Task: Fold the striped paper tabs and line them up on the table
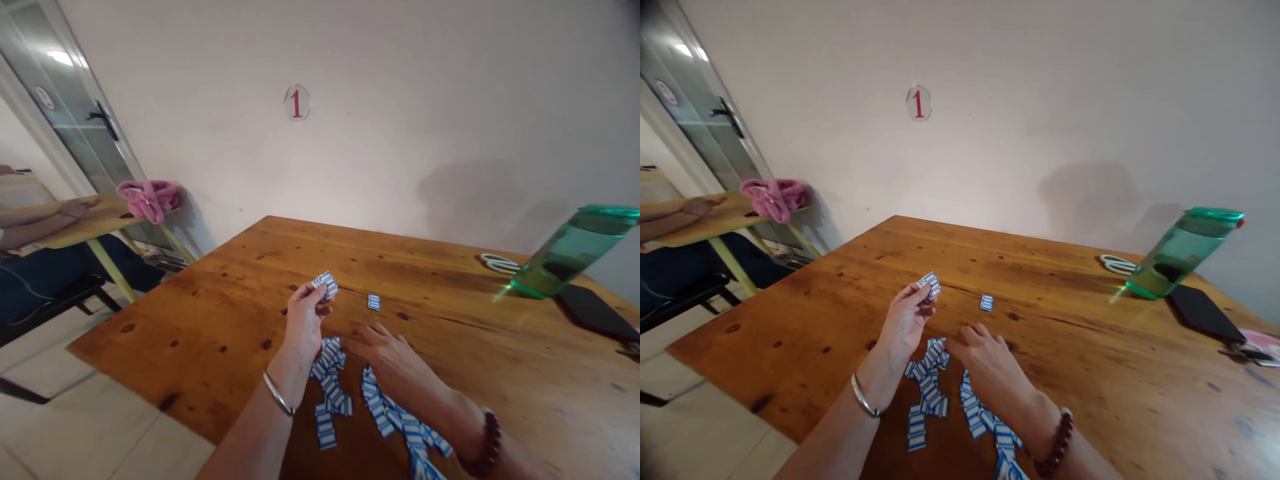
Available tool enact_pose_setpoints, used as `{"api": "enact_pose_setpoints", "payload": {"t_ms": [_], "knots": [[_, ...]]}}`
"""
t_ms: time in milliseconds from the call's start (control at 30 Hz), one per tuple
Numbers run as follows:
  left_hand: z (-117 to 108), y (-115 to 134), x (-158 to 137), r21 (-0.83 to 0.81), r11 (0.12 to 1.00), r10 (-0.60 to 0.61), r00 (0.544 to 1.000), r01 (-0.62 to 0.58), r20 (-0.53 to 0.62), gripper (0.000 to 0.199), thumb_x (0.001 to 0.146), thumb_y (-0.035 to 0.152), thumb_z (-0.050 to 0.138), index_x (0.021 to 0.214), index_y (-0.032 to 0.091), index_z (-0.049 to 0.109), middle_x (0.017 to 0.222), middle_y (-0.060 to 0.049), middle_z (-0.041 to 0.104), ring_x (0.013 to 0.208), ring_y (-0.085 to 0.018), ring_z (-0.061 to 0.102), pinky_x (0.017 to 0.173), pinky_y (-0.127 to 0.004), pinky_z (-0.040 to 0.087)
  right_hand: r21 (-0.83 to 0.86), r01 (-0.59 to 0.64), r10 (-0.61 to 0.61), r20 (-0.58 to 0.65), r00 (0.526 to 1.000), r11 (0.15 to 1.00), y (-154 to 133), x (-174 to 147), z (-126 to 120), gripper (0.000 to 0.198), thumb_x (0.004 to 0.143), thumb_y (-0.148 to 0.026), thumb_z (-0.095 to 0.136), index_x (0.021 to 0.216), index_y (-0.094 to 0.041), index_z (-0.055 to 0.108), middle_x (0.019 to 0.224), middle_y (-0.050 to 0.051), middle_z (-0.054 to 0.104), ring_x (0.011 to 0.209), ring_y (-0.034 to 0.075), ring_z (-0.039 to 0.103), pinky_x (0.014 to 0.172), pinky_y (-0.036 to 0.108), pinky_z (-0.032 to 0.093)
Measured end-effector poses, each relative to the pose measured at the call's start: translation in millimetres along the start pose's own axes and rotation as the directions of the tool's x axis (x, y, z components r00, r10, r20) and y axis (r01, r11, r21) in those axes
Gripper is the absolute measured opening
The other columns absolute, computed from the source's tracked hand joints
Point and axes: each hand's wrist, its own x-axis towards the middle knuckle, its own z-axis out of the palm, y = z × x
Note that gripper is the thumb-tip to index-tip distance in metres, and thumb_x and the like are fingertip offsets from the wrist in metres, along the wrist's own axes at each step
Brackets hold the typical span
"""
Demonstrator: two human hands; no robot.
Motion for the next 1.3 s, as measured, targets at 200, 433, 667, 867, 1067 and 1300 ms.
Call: {"api": "enact_pose_setpoints", "payload": {"t_ms": [200, 433, 667, 867, 1067, 1300], "knots": [[-0.6, -0.3, 0.5, -0.007, 1.000, -0.014, 1.000, 0.014, 0.010, 0.029, 0.043, 0.022, 0.078, 0.058, 0.016, 0.053, 0.051, 0.003, 0.060, 0.047, -0.008, 0.054, 0.044, -0.017, 0.036, -0.078, -0.029, 0.031, 0.025, 0.999, 0.997, -5.3, 6.3, 6.3, 0.054, 0.072, 0.004, 0.035, 0.114, -0.023, 0.056, 0.134, 0.009, 0.044, 0.129, 0.028, 0.027, 0.094, 0.045, 0.035], [1.0, 2.1, -1.8, -0.045, 0.997, -0.054, 0.998, 0.055, 0.022, 0.032, 0.041, 0.021, 0.078, 0.058, 0.016, 0.052, 0.051, 0.003, 0.062, 0.046, -0.008, 0.055, 0.044, -0.017, 0.037, -0.122, -0.152, 0.158, 0.036, 0.987, 0.981, -2.3, -7.7, 4.1, 0.048, 0.073, 0.002, 0.038, 0.107, -0.021, 0.062, 0.132, 0.010, 0.047, 0.127, 0.026, 0.032, 0.096, 0.043, 0.034], [0.3, 1.0, -2.0, -0.035, 0.998, -0.050, 0.998, 0.051, 0.034, 0.028, 0.044, 0.022, 0.077, 0.060, 0.015, 0.055, 0.053, 0.003, 0.061, 0.047, -0.008, 0.055, 0.044, -0.017, 0.037, -0.080, 0.008, -0.003, 0.067, 0.998, 0.997, -19.4, -1.4, 15.5, 0.068, 0.071, 0.003, 0.040, 0.127, -0.036, 0.044, 0.138, 0.006, 0.040, 0.129, 0.029, 0.028, 0.094, 0.048, 0.035], [0.4, 1.0, -2.9, -0.041, 0.997, -0.057, 0.997, 0.059, 0.058, 0.027, 0.045, 0.021, 0.078, 0.059, 0.015, 0.055, 0.054, 0.002, 0.061, 0.048, -0.008, 0.055, 0.044, -0.017, 0.036, -0.037, 0.034, -0.029, 0.126, 0.992, 0.999, -15.7, -6.9, 17.6, 0.067, 0.068, 0.003, 0.044, 0.119, -0.041, 0.050, 0.139, 0.004, 0.037, 0.131, 0.030, 0.023, 0.095, 0.053, 0.031], [0.9, 1.6, -2.7, -0.031, 0.997, -0.063, 0.997, 0.065, 0.043, 0.027, 0.045, 0.020, 0.077, 0.058, 0.016, 0.053, 0.053, 0.002, 0.061, 0.047, -0.008, 0.054, 0.044, -0.018, 0.036, -0.023, -0.034, 0.036, 0.085, 0.996, 0.999, -18.2, -14.6, 8.6, 0.045, 0.074, 0.000, 0.043, 0.103, -0.030, 0.061, 0.128, 0.005, 0.049, 0.123, 0.026, 0.037, 0.096, 0.045, 0.032], [-1.0, 0.4, -1.7, -0.003, 0.998, -0.055, 0.997, 0.056, 0.052, 0.026, 0.047, 0.021, 0.077, 0.059, 0.016, 0.054, 0.054, 0.002, 0.061, 0.048, -0.008, 0.054, 0.045, -0.018, 0.037, 0.029, -0.239, 0.239, 0.024, 0.971, 0.970, -26.4, -4.3, 9.2, 0.015, 0.082, -0.016, 0.047, 0.086, -0.019, 0.061, 0.095, 0.007, 0.060, 0.091, 0.022, 0.053, 0.075, 0.034, 0.042]]}}
